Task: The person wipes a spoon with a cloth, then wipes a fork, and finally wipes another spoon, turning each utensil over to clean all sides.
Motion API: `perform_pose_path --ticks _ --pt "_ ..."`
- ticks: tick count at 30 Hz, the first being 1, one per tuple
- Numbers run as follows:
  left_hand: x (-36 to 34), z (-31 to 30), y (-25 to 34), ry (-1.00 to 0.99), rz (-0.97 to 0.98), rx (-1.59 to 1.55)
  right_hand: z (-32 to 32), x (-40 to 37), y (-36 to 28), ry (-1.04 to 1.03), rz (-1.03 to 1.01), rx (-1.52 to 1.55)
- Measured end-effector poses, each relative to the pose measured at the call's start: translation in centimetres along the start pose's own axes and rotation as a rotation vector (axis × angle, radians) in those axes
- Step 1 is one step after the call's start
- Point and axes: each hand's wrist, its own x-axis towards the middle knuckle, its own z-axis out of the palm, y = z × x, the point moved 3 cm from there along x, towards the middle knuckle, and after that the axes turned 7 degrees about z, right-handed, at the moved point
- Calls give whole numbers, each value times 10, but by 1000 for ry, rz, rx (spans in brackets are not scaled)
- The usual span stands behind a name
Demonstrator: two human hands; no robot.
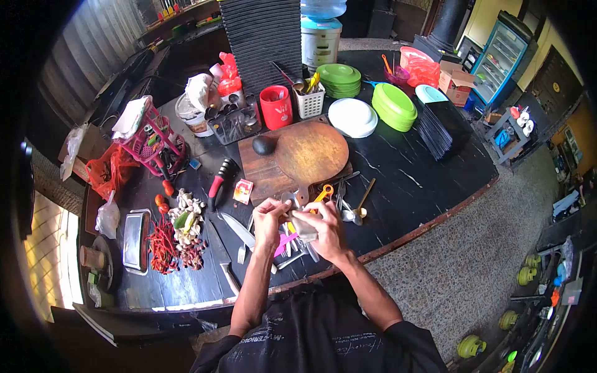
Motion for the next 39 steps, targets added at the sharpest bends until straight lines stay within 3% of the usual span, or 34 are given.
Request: perform_pose_path --ticks 5,18,21,23,25,27,29,31,33,36,39 --pt "-3 -3 -3 51 -59 -33 -4 -10 -9 -64 -11 42" --pt "9 -22 -6 115 95 -35 -8 -38 -14 -265 -133 106" --pt "10 -22 -10 84 94 37 0 -40 7 -296 9 553" --pt "5 -10 -3 45 57 45 4 -33 16 -61 161 725" --pt "-2 2 -2 -35 26 61 -3 -14 19 112 163 439" --pt "-6 11 -9 -99 26 99 1 4 23 250 169 432" --pt "-11 16 -16 -115 -12 110 6 12 32 243 145 353" --pt "-15 22 -12 -103 7 78 15 15 37 110 268 598" --pt "-18 23 -9 -103 -36 15 19 13 44 90 293 595" --pt "-21 26 -1 -53 -32 33 31 6 59 44 478 929" --pt "-23 25 -4 -58 -28 58 32 5 49 0 608 746"
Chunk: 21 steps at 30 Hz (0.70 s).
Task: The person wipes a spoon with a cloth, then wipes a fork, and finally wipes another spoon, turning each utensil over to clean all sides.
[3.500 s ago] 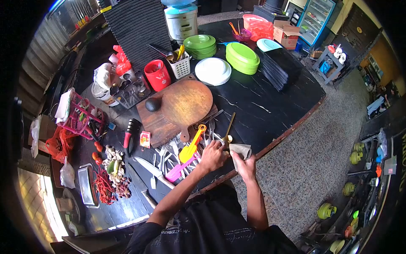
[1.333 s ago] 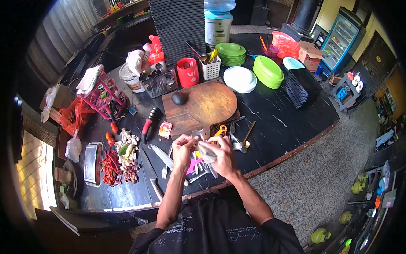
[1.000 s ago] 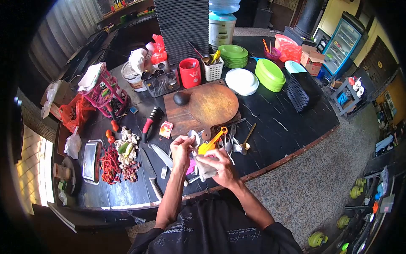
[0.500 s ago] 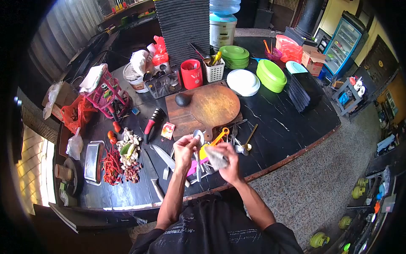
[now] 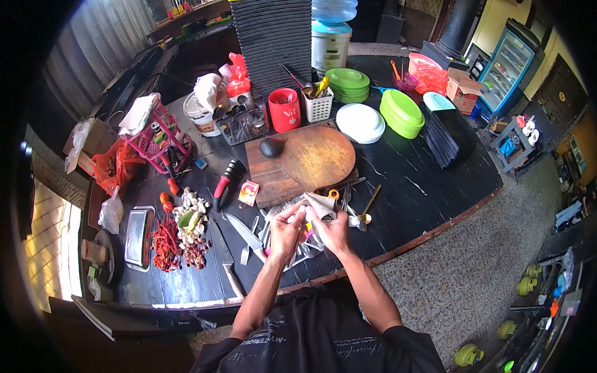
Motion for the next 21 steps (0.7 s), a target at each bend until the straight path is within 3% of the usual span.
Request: perform_pose_path --ticks 1,4,5,6,8,10,12,14,16,17,18,21 --pt "-1 2 -2 -23 -61 -80 2 0 -6 37 -193 -96" --pt "-3 4 -5 -61 -154 -182 -6 7 7 8 -262 24" --pt "-4 1 -11 -121 -130 -97 -11 9 11 52 -250 19" --pt "-6 1 -12 -181 -105 -12 -12 16 12 91 -65 51" --pt "-11 -3 -14 -259 -189 -42 -19 13 4 123 26 9" --pt "-14 -6 -17 -231 -244 -27 -31 26 32 144 -18 -81" --pt "-14 -9 -21 -205 -254 -50 -42 35 57 161 -141 77" --pt "-13 -12 -20 -191 -260 -121 -30 11 -9 180 -114 12" --pt "-14 -10 -15 -191 -264 -128 -18 -9 -48 222 -688 -665" --pt "-15 -10 -15 -186 -261 -132 -12 -17 -56 138 -683 -716" --pt "-15 -8 -15 -184 -259 -137 -13 -17 -46 45 -802 -822" --pt "-17 -7 -12 -238 -260 -100 -20 -14 -26 -28 -835 -1022"
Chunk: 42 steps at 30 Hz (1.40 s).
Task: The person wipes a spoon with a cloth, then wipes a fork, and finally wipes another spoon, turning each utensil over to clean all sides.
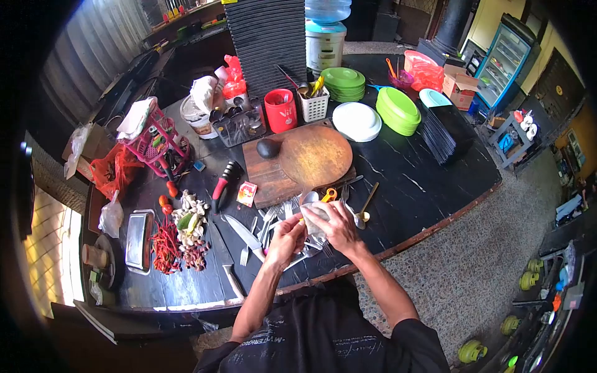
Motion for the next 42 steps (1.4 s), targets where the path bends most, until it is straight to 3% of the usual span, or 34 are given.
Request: perform_pose_path --ticks 8,11,14,18,29,31,33,35,36,37,42 --pt "-2 3 2 29 -33 81 -10 15 14 80 -48 -129" --pt "0 3 3 49 -22 49 -7 20 14 94 8 -76" --pt "3 0 -1 19 -47 -42 -12 26 -1 201 220 67" --pt "4 -4 -1 108 -19 -114 5 13 -8 55 -46 39" --pt "6 1 -4 109 -21 -48 -1 28 8 139 41 -61" --pt "5 0 -4 115 -27 -66 -8 37 0 182 299 114" --pt "2 0 -5 77 -44 -78 19 32 25 265 394 458" --pt "2 -2 -8 69 -30 -82 41 23 31 87 660 1222" --pt "3 -4 -9 56 -6 -88 44 14 28 61 905 1261" --pt "4 -5 -10 42 18 -93 49 12 29 -12 940 1310" --pt "6 -10 -15 142 112 -119 63 -6 17 76 985 1242"
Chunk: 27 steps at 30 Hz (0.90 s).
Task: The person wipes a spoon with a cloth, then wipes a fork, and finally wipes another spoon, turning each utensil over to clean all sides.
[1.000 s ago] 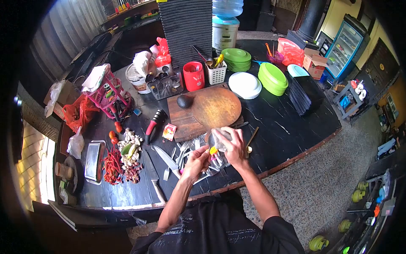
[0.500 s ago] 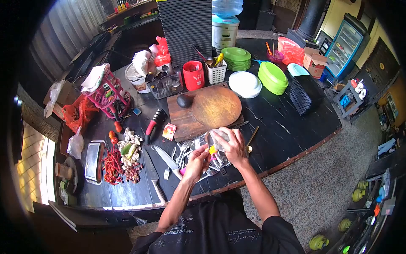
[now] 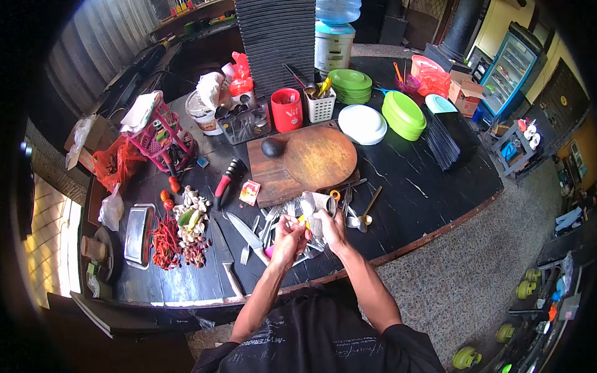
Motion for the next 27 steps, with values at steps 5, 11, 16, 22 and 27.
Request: perform_pose_path --ticks 5,11,16,22,27 --pt "-1 1 3 85 18 30 9 -13 -1 -141 46 -5" --pt "5 -7 -2 80 -43 114 16 -23 -4 -171 125 79" --pt "7 -11 -2 117 133 249 4 -15 6 -58 33 -71" --pt "27 -19 21 92 332 469 1 -14 38 -158 107 -334" --pt "39 -26 29 159 368 301 22 -31 0 -172 36 -515"
